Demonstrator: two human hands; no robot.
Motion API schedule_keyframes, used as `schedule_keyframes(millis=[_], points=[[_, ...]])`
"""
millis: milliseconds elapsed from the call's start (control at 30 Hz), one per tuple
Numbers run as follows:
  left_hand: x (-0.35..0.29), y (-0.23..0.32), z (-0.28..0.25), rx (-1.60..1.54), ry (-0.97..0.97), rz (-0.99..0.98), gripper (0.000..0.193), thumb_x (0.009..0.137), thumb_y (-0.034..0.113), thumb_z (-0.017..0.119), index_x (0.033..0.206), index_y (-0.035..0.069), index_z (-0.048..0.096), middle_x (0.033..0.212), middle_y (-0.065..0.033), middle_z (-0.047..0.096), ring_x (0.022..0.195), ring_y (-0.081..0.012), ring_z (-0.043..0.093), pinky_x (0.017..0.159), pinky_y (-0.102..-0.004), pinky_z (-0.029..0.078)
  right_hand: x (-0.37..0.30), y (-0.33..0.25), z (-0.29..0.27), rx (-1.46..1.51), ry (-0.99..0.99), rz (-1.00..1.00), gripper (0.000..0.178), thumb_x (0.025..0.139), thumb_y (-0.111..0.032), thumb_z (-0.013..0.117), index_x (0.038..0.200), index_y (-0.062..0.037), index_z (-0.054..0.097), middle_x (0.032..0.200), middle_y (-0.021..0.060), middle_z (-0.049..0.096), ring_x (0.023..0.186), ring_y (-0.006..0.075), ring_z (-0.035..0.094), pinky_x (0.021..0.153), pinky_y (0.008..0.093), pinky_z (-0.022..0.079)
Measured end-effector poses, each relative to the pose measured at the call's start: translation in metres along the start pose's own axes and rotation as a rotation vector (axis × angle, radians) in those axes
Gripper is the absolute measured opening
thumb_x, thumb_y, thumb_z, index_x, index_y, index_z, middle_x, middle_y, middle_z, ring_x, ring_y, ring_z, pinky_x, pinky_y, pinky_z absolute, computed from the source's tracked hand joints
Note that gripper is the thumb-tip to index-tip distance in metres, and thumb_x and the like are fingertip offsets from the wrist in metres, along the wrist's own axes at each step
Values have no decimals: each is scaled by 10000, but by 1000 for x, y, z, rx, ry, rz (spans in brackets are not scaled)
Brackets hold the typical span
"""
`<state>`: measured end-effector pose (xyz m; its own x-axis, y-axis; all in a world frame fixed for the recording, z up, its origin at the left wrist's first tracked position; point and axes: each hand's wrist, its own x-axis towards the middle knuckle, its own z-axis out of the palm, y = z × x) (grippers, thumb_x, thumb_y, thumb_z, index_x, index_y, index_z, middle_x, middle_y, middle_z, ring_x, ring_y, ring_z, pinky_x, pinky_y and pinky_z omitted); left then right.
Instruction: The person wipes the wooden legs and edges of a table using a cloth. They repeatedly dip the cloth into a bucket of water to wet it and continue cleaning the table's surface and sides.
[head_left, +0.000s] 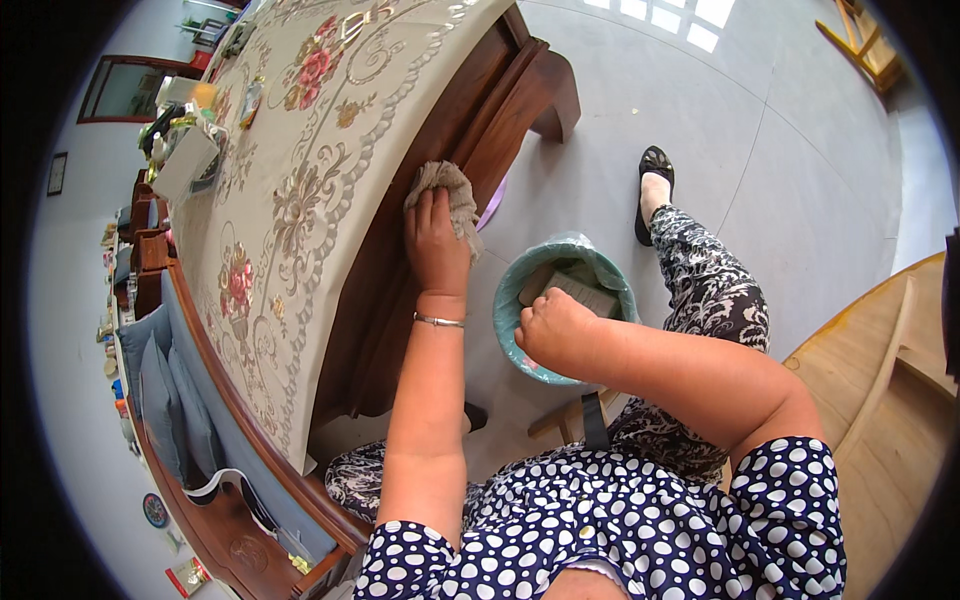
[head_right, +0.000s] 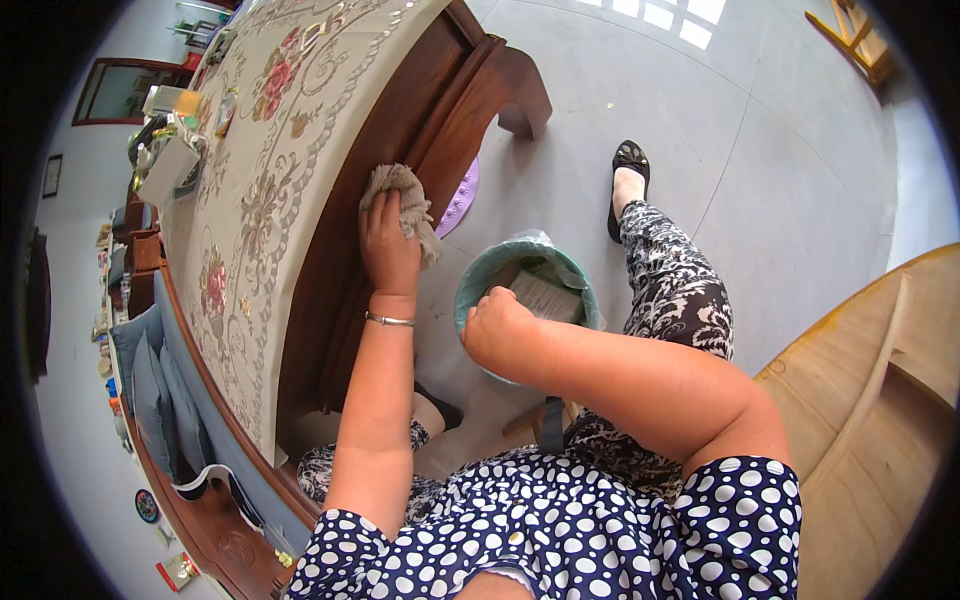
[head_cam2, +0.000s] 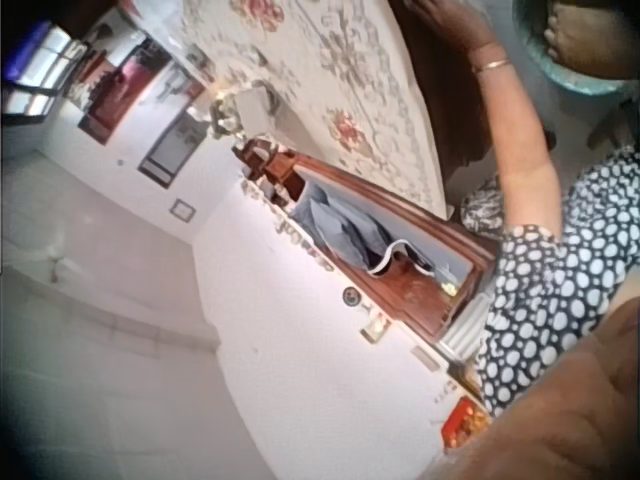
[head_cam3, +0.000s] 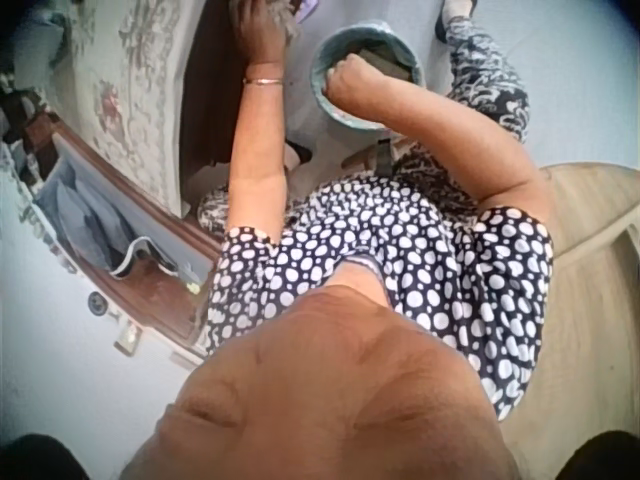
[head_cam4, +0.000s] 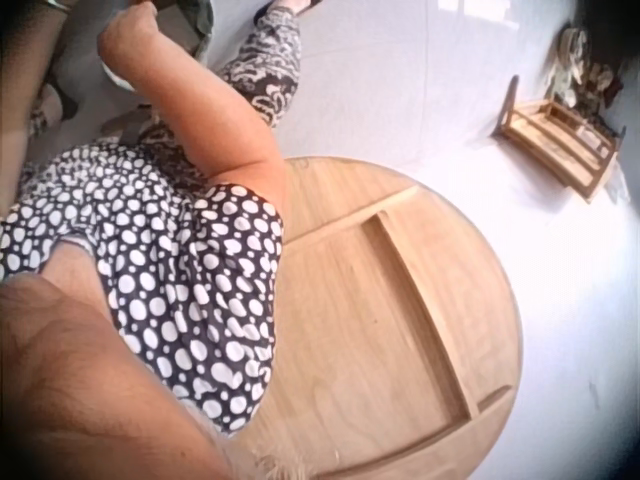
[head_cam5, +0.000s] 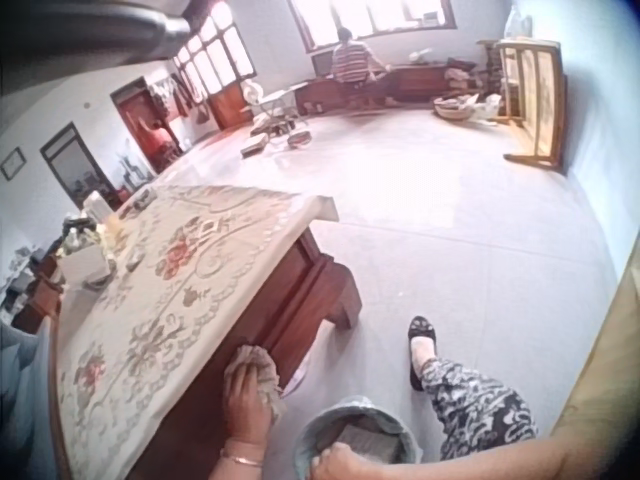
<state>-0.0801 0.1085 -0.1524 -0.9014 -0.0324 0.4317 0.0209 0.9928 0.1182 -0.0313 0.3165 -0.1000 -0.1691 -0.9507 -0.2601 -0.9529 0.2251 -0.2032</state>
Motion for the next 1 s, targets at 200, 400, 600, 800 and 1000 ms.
schedule_keyframes(millis=[200, 400, 600, 800, 1000], points=[[54, 17, 36, 38, 13, 144, 356, 756, -5, 572, 1112, 17, 567, 1164, -157, 573, 1061, -354, 523, 958, -391, 429, -8, 1, -5, 61, 54, 17, 264, 740, -181, 658, 974, -60, 635, 888, 61, 629, 835, 217, 619, 679, 322, 435], [122, 43, 78, -58, 29, 224, 337, 768, 52, 615, 1099, 31, 550, 1112, -147, 570, 1037, -351, 520, 938, -403, 434, -10, 7, -1, 85, 29, 67, 271, 755, -191, 654, 991, -60, 633, 899, 63, 632, 835, 218, 621, 674, 327, 429], [162, 69, 98, -87, -21, 215, 390, 771, 68, 630, 1151, 57, 543, 1149, -124, 550, 1059, -339, 519, 910, -415, 461, -10, 14, -5, 96, -48, 43, 310, 753, -202, 662, 1030, -64, 634, 913, 67, 631, 836, 218, 622, 680, 321, 436], [119, 57, 81, -3, 88, 163, 366, 742, 62, 643, 1097, 67, 555, 1086, -106, 559, 992, -332, 535, 852, -402, 478, -9, 22, 1, 53, 89, 118, 237, 784, -190, 603, 984, -71, 651, 868, 66, 633, 792, 209, 631, 681, 322, 453], [12, 14, 24, 7, 58, 0, 509, 713, 69, 677, 1201, 32, 537, 1255, -167, 538, 1105, -375, 511, 991, -441, 409, -6, 26, -1, -12, 73, 105, 189, 769, -163, 619, 933, -71, 641, 874, 70, 644, 813, 219, 656, 697, 325, 493]])
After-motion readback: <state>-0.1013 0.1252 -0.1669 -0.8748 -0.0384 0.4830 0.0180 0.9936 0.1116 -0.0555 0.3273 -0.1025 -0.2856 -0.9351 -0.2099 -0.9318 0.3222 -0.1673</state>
